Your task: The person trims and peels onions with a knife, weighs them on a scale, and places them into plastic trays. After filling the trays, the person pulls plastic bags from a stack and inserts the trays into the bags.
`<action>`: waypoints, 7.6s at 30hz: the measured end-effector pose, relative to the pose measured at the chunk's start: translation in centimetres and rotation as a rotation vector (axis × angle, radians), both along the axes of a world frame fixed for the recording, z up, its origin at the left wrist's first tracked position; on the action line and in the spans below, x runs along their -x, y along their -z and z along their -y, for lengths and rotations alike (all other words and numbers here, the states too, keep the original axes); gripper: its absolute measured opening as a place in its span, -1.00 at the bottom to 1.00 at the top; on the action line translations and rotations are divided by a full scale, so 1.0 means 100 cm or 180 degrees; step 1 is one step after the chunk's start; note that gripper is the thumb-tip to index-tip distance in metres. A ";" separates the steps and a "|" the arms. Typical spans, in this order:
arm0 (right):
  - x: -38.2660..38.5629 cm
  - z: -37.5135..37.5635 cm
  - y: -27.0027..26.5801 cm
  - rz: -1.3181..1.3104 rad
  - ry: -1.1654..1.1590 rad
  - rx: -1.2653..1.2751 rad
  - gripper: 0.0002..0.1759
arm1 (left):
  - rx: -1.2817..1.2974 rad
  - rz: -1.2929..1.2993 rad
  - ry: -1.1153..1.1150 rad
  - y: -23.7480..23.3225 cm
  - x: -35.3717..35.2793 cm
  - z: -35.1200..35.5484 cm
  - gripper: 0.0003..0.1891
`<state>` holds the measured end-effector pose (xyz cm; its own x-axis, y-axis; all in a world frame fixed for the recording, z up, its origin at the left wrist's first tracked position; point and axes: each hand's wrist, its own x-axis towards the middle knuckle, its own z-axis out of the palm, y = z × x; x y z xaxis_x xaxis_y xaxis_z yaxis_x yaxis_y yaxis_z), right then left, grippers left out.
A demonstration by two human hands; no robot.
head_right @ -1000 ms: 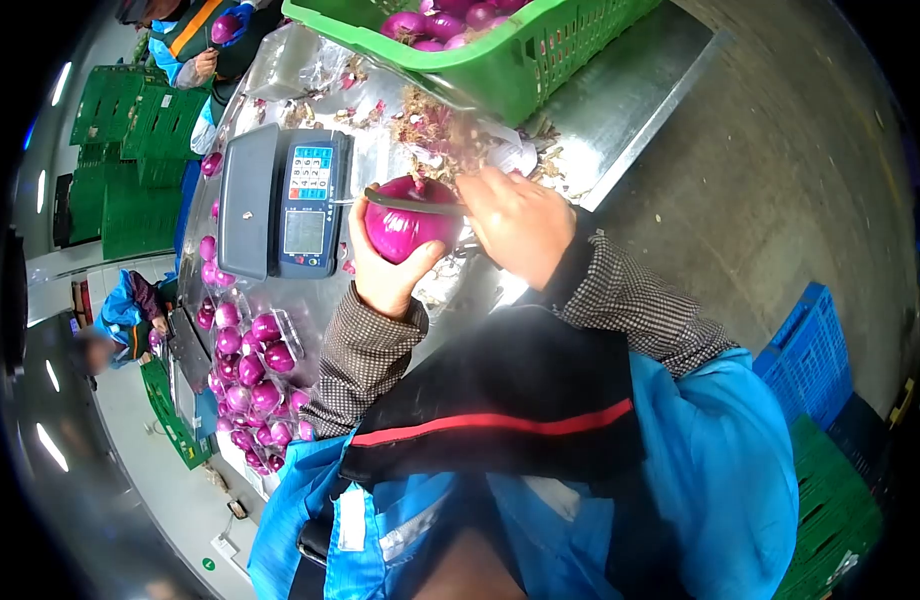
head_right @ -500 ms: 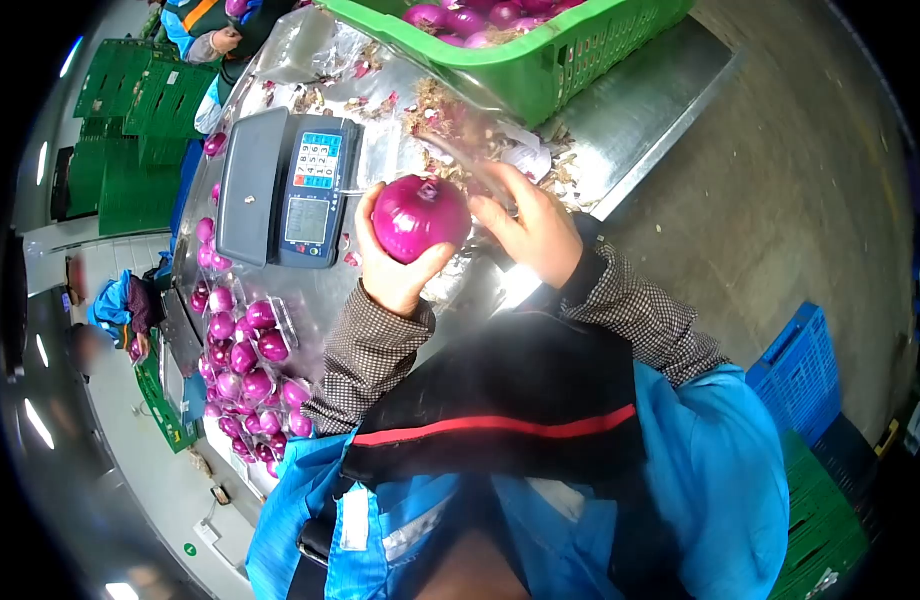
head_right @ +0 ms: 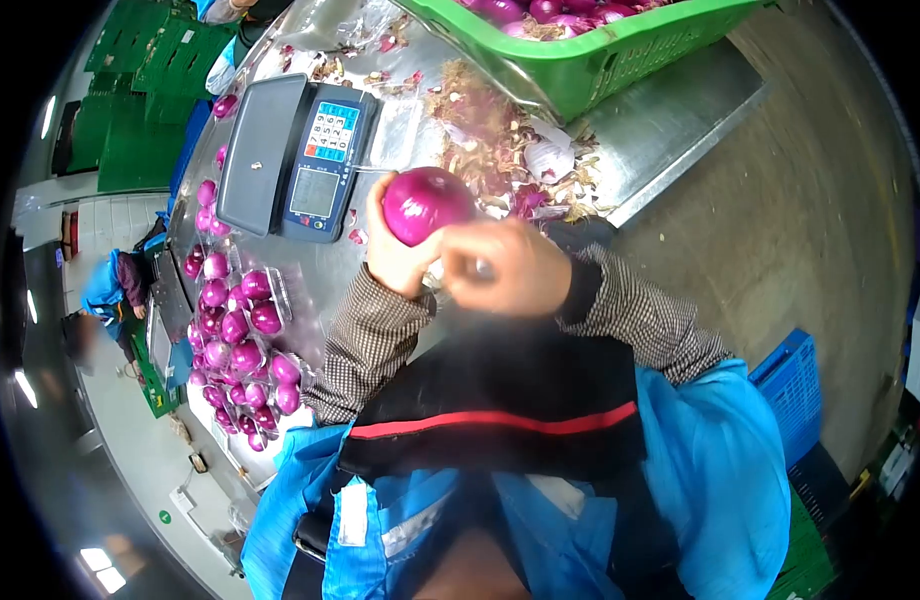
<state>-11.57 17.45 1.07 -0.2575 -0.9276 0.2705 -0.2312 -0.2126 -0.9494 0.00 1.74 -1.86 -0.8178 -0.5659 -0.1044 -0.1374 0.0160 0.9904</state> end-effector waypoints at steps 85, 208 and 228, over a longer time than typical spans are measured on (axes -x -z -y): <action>-0.052 0.124 0.109 -0.0773 0.0349 -0.1309 -0.73 | -0.1576 0.0717 -0.2301 0.113 -0.134 0.000 -0.65; 0.099 -0.061 -0.021 -0.1196 0.2843 -0.0073 -0.76 | -0.1014 -0.0506 0.1817 -0.113 0.172 0.030 -0.08; 0.056 -0.037 0.068 -0.2022 0.2728 -0.1140 -0.67 | -0.1397 -0.0632 0.1321 -0.059 0.004 0.029 -0.04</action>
